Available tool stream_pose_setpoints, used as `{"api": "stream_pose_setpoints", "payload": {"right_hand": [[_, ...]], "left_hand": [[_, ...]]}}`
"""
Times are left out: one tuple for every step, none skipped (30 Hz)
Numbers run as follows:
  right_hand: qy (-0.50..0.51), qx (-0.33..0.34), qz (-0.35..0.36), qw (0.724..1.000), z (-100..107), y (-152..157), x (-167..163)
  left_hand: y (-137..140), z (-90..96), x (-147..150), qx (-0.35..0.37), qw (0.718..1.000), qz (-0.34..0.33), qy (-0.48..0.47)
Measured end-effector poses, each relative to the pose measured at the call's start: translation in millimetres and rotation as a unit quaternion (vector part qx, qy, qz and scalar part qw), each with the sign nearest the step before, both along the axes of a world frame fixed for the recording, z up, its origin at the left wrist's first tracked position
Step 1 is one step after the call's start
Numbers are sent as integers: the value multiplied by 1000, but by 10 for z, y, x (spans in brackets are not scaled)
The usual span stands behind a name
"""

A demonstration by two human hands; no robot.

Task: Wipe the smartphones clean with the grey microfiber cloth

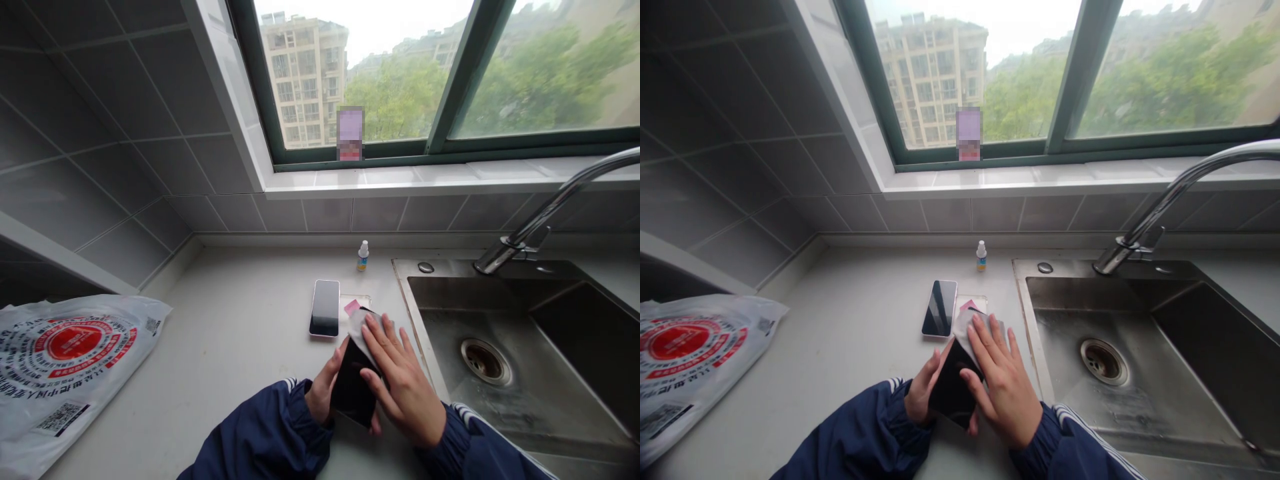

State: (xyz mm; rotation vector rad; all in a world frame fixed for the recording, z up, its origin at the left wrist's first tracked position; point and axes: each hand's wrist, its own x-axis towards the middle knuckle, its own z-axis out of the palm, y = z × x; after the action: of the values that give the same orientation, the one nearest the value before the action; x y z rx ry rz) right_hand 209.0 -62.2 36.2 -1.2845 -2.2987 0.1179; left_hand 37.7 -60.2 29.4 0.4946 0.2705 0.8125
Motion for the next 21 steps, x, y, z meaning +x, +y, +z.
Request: {"api": "stream_pose_setpoints", "payload": {"right_hand": [[9, 2, -17, 1000, 1, 9, 12], [18, 4, -30, 999, 3, 17, 21], [25, 5, -39, 999, 4, 23, 28], [30, 5, -45, 998, 5, 28, 33], [34, 4, -49, 998, 5, 32, 34], [36, 2, -51, 998, 4, 34, 35], [37, 1, -51, 998, 2, 35, 33], [37, 0, -51, 998, -2, 36, 31], [36, -1, -51, 998, -5, 37, 29], [34, -2, -52, 998, -8, 38, 26], [32, -4, -53, 998, -11, 38, 24], [29, -5, -53, 998, -12, 39, 22], [27, -6, -52, 998, -13, 39, 20], [26, -8, -52, 998, -13, 39, 19], [25, -9, -51, 998, -12, 40, 19], [26, -10, -51, 998, -10, 40, 20], [27, -10, -51, 998, -10, 41, 22], [31, -10, -52, 998, -9, 42, 24], [36, -9, -56, 998, -10, 43, 27], [42, -8, -60, 997, -11, 45, 29], [49, -7, -66, 997, -13, 47, 32]], "left_hand": [[-9, 0, -7, 20, 999, -19, 15], [-18, 1, -12, 39, 999, -27, 27], [-24, 2, -16, 52, 998, -26, 36], [-28, 4, -18, 58, 997, -24, 40], [-30, 7, -18, 60, 997, -23, 41], [-31, 12, -18, 59, 997, -21, 40], [-30, 18, -17, 59, 997, -22, 39], [-29, 26, -15, 55, 997, -20, 41], [-28, 35, -13, 52, 998, -20, 42], [-28, 44, -11, 49, 998, -20, 44], [-27, 51, -10, 44, 998, -20, 48], [-27, 55, -8, 40, 998, -19, 52], [-28, 57, -7, 38, 998, -20, 55], [-28, 56, -6, 39, 997, -21, 56], [-28, 54, -6, 41, 997, -23, 55], [-28, 54, -7, 44, 997, -25, 51], [-29, 57, -8, 48, 997, -27, 47], [-31, 66, -10, 50, 997, -27, 45], [-34, 82, -12, 50, 997, -26, 46], [-37, 103, -15, 50, 997, -24, 50], [-42, 128, -17, 49, 997, -23, 57]]}}
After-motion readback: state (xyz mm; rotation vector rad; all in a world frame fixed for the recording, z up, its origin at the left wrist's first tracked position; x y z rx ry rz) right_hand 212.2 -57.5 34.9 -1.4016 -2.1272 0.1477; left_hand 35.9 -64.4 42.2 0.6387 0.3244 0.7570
